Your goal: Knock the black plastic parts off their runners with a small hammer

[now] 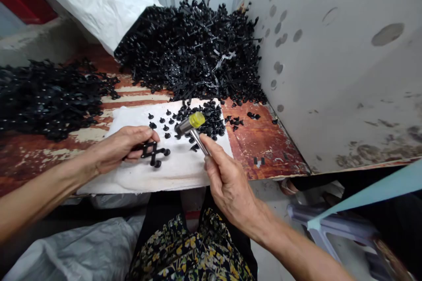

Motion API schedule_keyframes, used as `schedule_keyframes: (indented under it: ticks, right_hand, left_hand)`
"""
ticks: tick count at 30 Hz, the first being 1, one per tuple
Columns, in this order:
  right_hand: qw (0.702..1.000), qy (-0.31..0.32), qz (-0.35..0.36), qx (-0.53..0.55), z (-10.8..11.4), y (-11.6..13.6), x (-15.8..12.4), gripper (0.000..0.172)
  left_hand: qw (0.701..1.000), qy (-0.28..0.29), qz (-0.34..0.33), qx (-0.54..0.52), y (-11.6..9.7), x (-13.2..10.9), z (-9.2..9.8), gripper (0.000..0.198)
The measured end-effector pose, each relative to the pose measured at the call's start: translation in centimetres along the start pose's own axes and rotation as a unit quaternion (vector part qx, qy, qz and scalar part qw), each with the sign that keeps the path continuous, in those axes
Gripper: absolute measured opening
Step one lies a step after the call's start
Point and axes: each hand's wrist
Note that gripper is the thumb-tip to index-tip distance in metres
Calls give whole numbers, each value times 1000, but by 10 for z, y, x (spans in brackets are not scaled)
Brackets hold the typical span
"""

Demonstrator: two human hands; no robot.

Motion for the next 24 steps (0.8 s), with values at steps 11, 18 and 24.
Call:
schedule_keyframes:
  ticks: [11,18,24]
  right_hand:
    - [999,18,-47,18,-14,-7,-18,43]
    - [999,22,-42,27,-15,-8,-18,44]
    - [998,24,-45,27,-15,-9,-18,44]
  left_hand:
    - [992,-22,-40,121,10,12,-3,31]
    - [989,-16,-48,139,8,13,-2,29]
    - [993,-40,-31,108,5,13,-6,27]
Point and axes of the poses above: each hand's wrist, its own x-axis towards the middle knuckle, its own z-axis out of the back of the hand, y = z × x, and after that the axes turned 4 degrees about z, right-handed
